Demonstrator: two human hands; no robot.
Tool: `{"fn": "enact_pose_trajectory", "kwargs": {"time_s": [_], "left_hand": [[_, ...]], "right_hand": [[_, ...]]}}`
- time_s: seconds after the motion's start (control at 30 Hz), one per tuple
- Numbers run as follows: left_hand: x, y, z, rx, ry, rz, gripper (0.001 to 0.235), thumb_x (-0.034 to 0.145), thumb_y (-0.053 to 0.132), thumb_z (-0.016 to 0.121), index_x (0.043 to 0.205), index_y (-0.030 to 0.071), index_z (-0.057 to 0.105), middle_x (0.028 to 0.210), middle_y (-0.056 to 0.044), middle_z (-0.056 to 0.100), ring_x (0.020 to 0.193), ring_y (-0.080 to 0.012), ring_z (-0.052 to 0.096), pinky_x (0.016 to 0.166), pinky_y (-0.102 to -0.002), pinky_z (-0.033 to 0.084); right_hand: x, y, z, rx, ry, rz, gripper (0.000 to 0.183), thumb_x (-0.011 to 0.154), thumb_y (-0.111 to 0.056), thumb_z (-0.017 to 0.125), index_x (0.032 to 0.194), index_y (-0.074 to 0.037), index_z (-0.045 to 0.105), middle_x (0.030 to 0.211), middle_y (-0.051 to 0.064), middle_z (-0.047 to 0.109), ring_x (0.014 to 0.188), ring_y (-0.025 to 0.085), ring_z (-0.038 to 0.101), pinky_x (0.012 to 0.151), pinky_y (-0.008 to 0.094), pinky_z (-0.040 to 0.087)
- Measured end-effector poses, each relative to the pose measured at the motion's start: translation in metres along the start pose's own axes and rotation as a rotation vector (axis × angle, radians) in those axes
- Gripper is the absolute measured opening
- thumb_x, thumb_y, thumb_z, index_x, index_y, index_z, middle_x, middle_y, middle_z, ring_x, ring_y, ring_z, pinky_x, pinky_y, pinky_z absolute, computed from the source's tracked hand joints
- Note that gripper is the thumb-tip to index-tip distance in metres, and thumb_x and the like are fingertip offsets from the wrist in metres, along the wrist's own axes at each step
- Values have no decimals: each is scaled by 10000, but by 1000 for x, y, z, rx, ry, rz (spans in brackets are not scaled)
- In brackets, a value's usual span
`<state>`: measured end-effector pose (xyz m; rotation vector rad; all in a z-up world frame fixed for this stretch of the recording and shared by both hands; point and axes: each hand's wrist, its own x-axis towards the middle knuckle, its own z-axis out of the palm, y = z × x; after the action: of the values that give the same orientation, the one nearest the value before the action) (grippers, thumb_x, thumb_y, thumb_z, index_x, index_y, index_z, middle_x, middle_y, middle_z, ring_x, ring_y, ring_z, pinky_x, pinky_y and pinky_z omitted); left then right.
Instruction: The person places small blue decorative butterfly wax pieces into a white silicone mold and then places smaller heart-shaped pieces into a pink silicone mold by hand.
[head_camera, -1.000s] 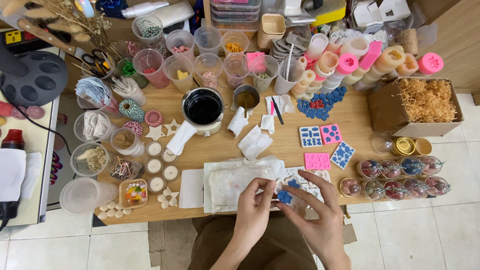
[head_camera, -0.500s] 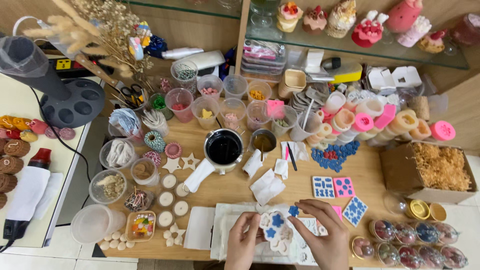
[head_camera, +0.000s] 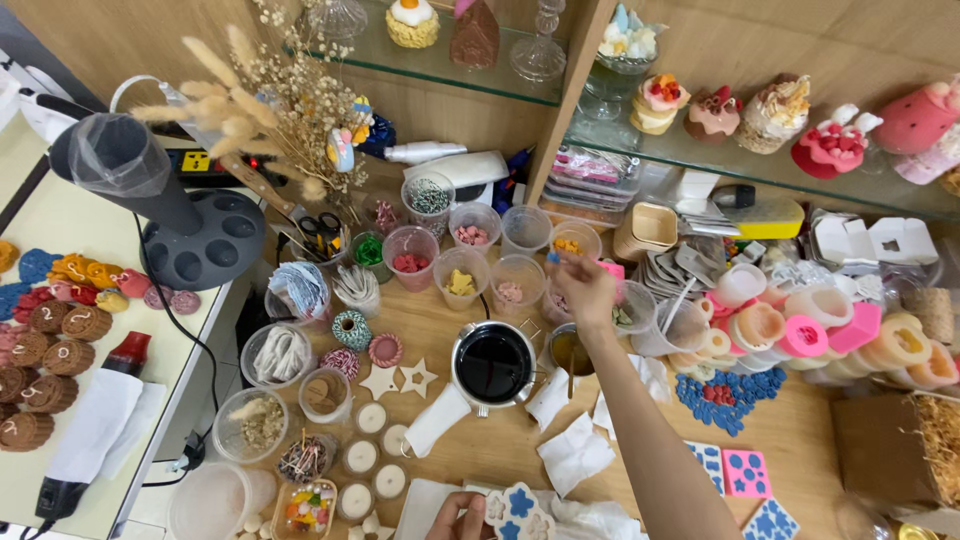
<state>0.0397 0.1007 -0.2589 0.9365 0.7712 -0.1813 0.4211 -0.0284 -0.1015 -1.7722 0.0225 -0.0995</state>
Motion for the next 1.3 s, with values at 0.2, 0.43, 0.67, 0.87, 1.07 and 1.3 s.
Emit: {"fn": "enact_pose_trajectory", "kwargs": {"time_s": [0.2, 0.43, 0.67, 0.87, 1.07, 1.3], "left_hand": [[15, 1, 4, 97, 103, 112, 385, 931, 290, 699, 1108, -41, 610, 833, -253, 785, 687, -265, 728, 622, -403, 600], [-65, 121, 65, -67, -14, 68, 390, 992, 219, 526, 1329, 24, 522, 1101, -194, 724, 946, -276, 760, 818, -449, 660], [-117, 143, 103, -17, -166, 135, 378, 1026, 200, 455, 1351, 23, 535, 1212, -149, 695, 1058, -234, 737, 869, -423, 612], [-136, 141, 105, -51, -177, 133, 370, 1020, 169, 433, 1359, 41, 508, 1198, -131, 692, 1067, -234, 739, 878, -436, 612], [-150, 147, 116, -57, -227, 232, 378, 1027, 151, 429, 1378, 32, 502, 1205, -143, 677, 1092, -225, 714, 909, -430, 599], [-175, 158, 130, 95, -247, 114, 362, 1015, 212, 469, 1321, 54, 580, 1214, -86, 678, 1052, -150, 717, 858, -360, 628]], "right_hand": [[37, -1, 21, -216, 13, 128, 378, 856, -65, 777, 1216, 26, 704, 886, 111, 779, 733, 138, 691, 678, 264, 547], [-138, -29, -56, 162, -122, 245, 369, 1017, -223, 585, 1297, 9, 649, 1108, 123, 763, 942, 178, 741, 854, 309, 601], [-286, -82, -98, 243, -52, 529, 391, 996, -251, 562, 1269, 5, 672, 1084, 152, 773, 959, 190, 716, 888, 342, 577], [-289, -100, -122, 280, 12, 458, 397, 1004, -243, 566, 1270, 36, 663, 1090, 175, 750, 981, 226, 717, 938, 371, 577], [-305, -119, -130, 295, -37, 492, 423, 981, -260, 549, 1319, -24, 644, 1130, 125, 752, 1004, 183, 701, 913, 347, 566], [-334, -118, -119, 195, -68, 477, 396, 932, -160, 682, 1307, -36, 711, 930, 28, 695, 804, 64, 578, 699, 238, 466]]}}
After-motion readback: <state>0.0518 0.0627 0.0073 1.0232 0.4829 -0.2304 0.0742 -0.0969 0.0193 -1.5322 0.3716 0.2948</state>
